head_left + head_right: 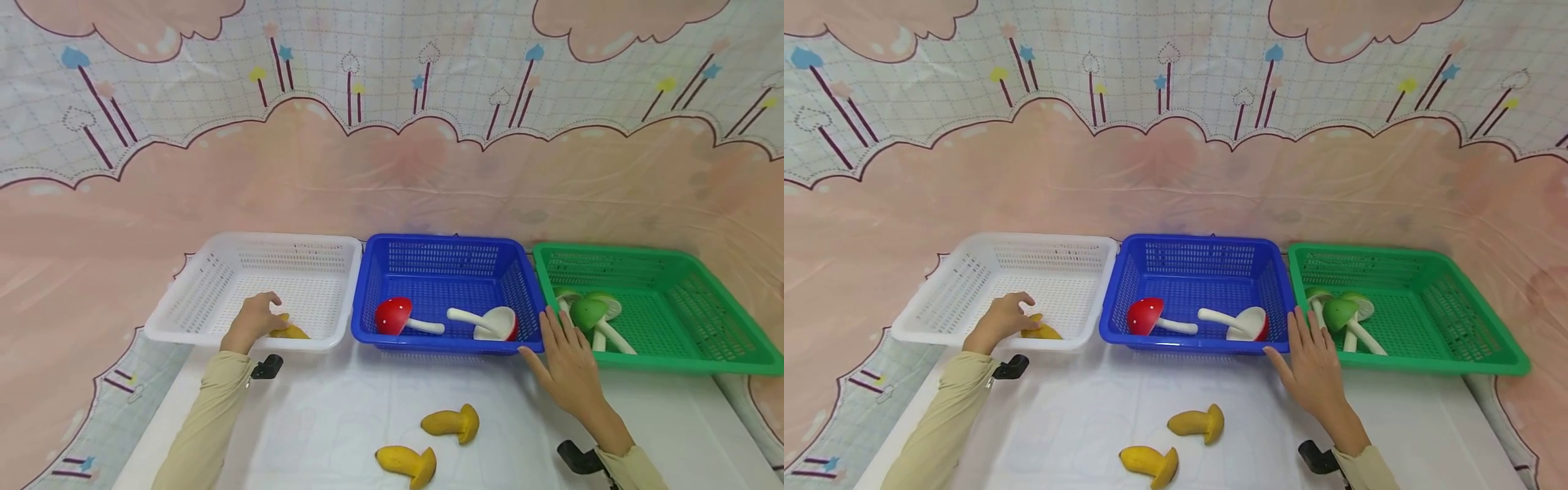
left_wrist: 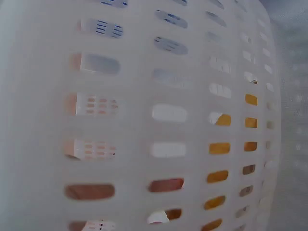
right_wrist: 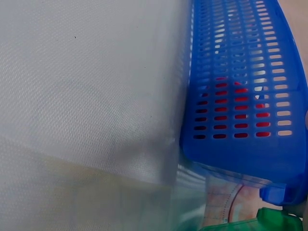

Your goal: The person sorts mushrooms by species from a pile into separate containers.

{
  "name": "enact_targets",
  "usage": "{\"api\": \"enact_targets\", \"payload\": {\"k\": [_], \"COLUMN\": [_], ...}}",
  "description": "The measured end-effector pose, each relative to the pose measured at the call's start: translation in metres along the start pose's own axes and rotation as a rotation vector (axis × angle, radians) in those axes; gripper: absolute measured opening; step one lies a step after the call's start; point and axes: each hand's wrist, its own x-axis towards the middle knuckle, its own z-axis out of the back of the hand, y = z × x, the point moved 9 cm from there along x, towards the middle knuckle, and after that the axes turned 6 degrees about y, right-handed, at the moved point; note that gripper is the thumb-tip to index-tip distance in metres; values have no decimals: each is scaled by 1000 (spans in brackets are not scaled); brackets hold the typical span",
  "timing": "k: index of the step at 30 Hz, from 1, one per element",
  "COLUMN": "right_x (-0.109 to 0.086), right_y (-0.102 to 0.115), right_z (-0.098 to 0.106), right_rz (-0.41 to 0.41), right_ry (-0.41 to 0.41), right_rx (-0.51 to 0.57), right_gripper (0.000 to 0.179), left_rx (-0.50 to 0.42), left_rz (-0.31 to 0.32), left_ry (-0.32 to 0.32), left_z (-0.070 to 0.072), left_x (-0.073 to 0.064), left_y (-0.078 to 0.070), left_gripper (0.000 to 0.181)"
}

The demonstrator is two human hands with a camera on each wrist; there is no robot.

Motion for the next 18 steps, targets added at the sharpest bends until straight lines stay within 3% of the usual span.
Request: {"api": "enact_targets", "payload": {"k": [4,9,18], "right_x": [0,0,0], "right_y": [0,-1,-1], "right_z": [0,0,0], "right_rz": [7,8,10], "right_ry": [-9,-12,-20], "right_rx": [4,-2,-1], "right_gripper": [75,75,75], "left_rx": [4,-19,-70], "left_rz": [-1,-51,-214], "left_ry": [-25,-62,-131], "left_z": [4,13,27], "left_x": [-1,-5,-17], "left_y": [-3,-11,-36], "left_gripper": [46,39,31]}}
